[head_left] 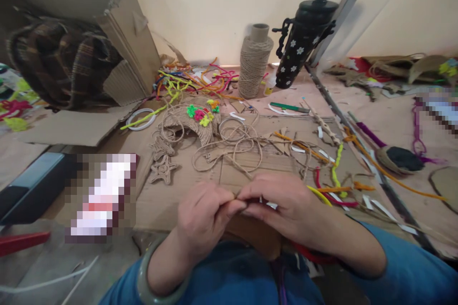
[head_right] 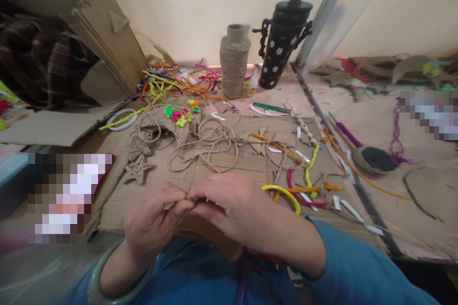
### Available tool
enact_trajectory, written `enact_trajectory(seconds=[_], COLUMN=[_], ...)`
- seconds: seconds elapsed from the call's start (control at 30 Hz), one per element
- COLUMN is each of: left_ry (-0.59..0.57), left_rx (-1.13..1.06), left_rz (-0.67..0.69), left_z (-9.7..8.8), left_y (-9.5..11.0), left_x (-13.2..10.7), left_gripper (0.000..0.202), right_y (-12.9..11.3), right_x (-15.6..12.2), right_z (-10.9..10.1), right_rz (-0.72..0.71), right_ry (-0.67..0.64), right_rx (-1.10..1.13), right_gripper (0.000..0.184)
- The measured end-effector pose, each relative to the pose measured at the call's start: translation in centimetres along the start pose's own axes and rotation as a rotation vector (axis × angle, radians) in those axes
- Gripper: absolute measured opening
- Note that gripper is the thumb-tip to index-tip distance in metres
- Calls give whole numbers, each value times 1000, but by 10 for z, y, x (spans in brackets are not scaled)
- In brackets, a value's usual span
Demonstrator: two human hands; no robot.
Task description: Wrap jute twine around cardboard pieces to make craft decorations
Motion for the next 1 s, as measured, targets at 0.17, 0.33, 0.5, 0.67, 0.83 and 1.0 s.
enact_trajectory(seconds=[0.17,0.33,0.5,0.67,0.83,1.0], left_ry=[7,61,120,-12,-84,-91], left_rx=[-4,-49,-19,129,170,197], left_rz=[33,80,91,162,177,171], left_z=[-4,-12,-7,18,30,35], left_y=[6,14,10,9,9,9], left_x=[1,7,11,13,15,15], left_gripper=[18,19,28,40,39,37], right_y=[0,-1,-2,6,20,29], right_x=[-1,-6,-7,-9,-9,-9], right_z=[-4,-5,-7,-14,-14,-12], right_rz=[-75,-129,-126,-140,-51,40], right_ry=[62,63,64,159,155,141], right_rx=[54,92,52,-10,0,41], right_gripper=[22,35,34,22,30,43])
Point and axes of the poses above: each hand's wrist, its own x-axis towards the middle knuckle, its own z-axis out of the palm, y = z × x, the point moved 10 cm from there along x, towards the middle knuckle, and after that the axes turned 5 degrees about y, right-handed, at the moved point
